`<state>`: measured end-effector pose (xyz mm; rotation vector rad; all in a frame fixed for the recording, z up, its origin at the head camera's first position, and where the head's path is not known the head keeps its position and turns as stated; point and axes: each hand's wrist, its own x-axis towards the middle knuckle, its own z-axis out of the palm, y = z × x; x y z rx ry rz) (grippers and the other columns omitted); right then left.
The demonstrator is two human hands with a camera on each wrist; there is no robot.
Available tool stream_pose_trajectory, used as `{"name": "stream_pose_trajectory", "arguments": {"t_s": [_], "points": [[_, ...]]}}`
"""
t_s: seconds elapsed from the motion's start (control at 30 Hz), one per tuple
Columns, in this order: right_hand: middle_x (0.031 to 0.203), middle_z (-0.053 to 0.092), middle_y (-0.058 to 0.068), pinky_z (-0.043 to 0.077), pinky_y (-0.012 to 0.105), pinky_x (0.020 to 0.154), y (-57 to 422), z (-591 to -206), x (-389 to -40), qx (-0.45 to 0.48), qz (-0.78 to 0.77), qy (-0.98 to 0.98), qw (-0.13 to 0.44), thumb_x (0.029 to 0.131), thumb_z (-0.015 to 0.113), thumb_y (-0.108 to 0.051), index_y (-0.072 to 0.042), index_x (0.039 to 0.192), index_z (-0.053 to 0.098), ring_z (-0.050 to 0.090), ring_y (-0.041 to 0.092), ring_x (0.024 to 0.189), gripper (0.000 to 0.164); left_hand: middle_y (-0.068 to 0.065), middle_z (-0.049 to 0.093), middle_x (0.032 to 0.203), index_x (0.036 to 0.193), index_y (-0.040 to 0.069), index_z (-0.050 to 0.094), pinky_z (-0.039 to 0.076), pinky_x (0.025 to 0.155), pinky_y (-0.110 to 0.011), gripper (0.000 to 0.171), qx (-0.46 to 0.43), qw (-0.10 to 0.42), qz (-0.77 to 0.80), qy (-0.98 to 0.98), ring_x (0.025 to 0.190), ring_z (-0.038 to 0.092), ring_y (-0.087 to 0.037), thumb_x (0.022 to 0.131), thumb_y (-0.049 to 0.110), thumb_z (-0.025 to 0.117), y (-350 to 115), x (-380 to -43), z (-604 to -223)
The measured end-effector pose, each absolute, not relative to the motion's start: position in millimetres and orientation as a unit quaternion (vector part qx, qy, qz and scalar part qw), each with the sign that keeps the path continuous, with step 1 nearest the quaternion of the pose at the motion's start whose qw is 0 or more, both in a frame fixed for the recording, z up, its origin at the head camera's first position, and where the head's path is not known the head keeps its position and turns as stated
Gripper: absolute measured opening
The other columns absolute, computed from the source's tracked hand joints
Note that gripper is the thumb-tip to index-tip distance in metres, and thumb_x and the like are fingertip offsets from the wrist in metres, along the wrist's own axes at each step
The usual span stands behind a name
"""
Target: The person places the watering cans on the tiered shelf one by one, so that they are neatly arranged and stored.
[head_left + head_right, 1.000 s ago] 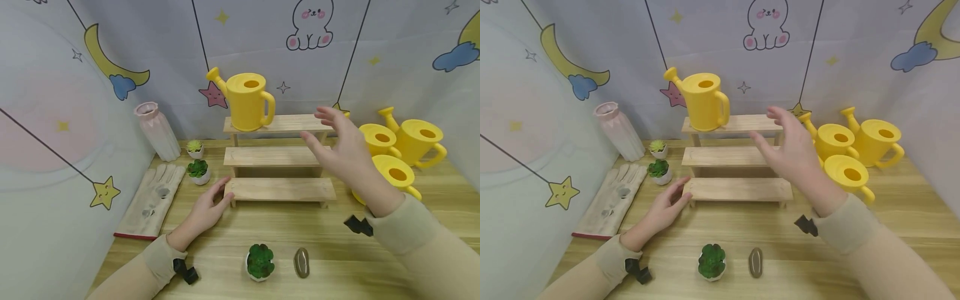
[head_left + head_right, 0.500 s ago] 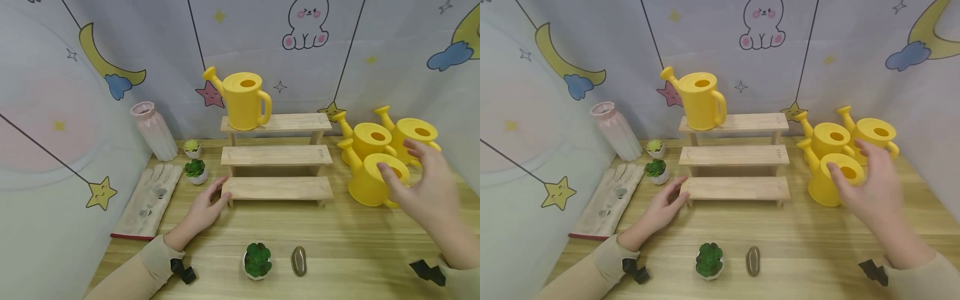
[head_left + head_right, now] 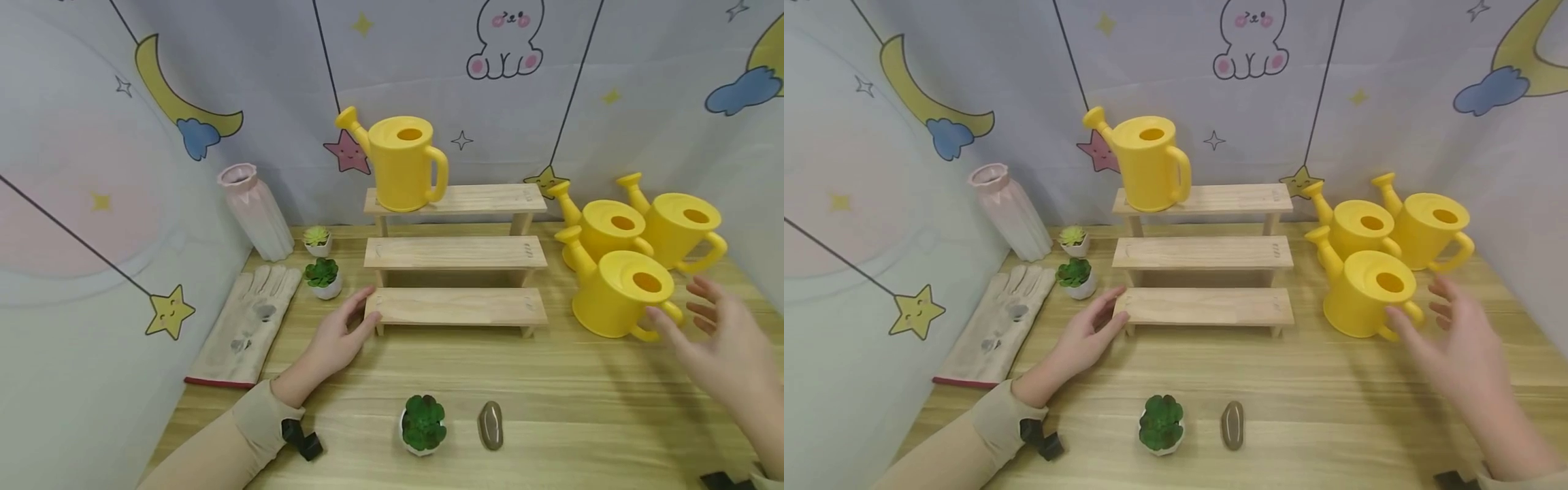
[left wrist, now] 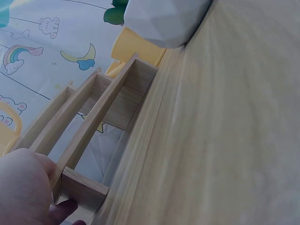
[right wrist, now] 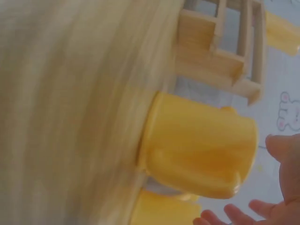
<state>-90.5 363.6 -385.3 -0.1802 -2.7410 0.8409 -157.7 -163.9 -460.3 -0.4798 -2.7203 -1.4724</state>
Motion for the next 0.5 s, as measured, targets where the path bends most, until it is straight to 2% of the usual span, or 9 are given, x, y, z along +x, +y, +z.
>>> {"name": "stream_pose_trajectory", "arguments": {"t_s": [0.07,0.13,0.2,0.27,0.4,0.5], "points": [[0.160,0.030,0.035,0.051,0.040,0.105,368,-391,-91,-0.062,0.286,-0.949,0.115,0.098,0.067,-0.044,-0.004,0.164,0.013,0.047,0.064,0.125,0.095,-0.003,0.052,0.155,0.157,0.021,0.042,0.046,0.117,-0.043,0.064,-0.154,0.006,-0.471,-0.868,0.140,0.054,-0.020,0.102,0.052,0.057,-164,-158,-460],[0.156,0.034,0.039,0.060,0.036,0.084,372,-396,-92,-0.058,0.285,-0.951,0.102,0.097,0.068,-0.044,-0.002,0.163,0.011,0.050,0.065,0.119,0.097,-0.003,0.052,0.155,0.157,0.020,0.042,0.046,0.117,-0.042,0.064,-0.155,0.006,-0.473,-0.867,0.140,0.055,-0.020,0.102,0.051,0.057,-164,-158,-460],[0.151,0.037,0.043,0.059,0.034,0.064,373,-400,-92,-0.060,0.283,-0.953,0.093,0.098,0.068,-0.045,0.001,0.163,0.011,0.053,0.066,0.113,0.097,-0.003,0.052,0.155,0.157,0.019,0.042,0.046,0.116,-0.043,0.064,-0.158,0.008,-0.473,-0.867,0.140,0.055,-0.021,0.102,0.051,0.057,-164,-158,-460],[0.146,0.040,0.046,0.056,0.025,0.055,374,-402,-91,-0.060,0.287,-0.952,0.092,0.098,0.067,-0.044,0.002,0.162,0.013,0.054,0.067,0.112,0.095,-0.004,0.052,0.155,0.156,0.019,0.043,0.046,0.116,-0.043,0.064,-0.160,0.010,-0.473,-0.866,0.140,0.055,-0.021,0.103,0.050,0.057,-164,-158,-460],[0.136,0.047,0.049,0.051,0.012,0.053,373,-406,-88,-0.058,0.283,-0.952,0.098,0.100,0.065,-0.041,0.005,0.160,0.019,0.056,0.066,0.110,0.089,-0.005,0.053,0.155,0.156,0.017,0.043,0.047,0.116,-0.043,0.064,-0.163,0.012,-0.474,-0.865,0.140,0.055,-0.022,0.103,0.048,0.057,-163,-157,-460],[0.129,0.052,0.048,0.042,0.001,0.052,375,-408,-86,-0.048,0.284,-0.952,0.107,0.101,0.065,-0.036,0.008,0.157,0.025,0.064,0.059,0.100,0.082,-0.005,0.053,0.154,0.156,0.018,0.043,0.047,0.116,-0.043,0.064,-0.158,0.009,-0.475,-0.866,0.140,0.055,-0.021,0.103,0.049,0.057,-163,-157,-459]]}}
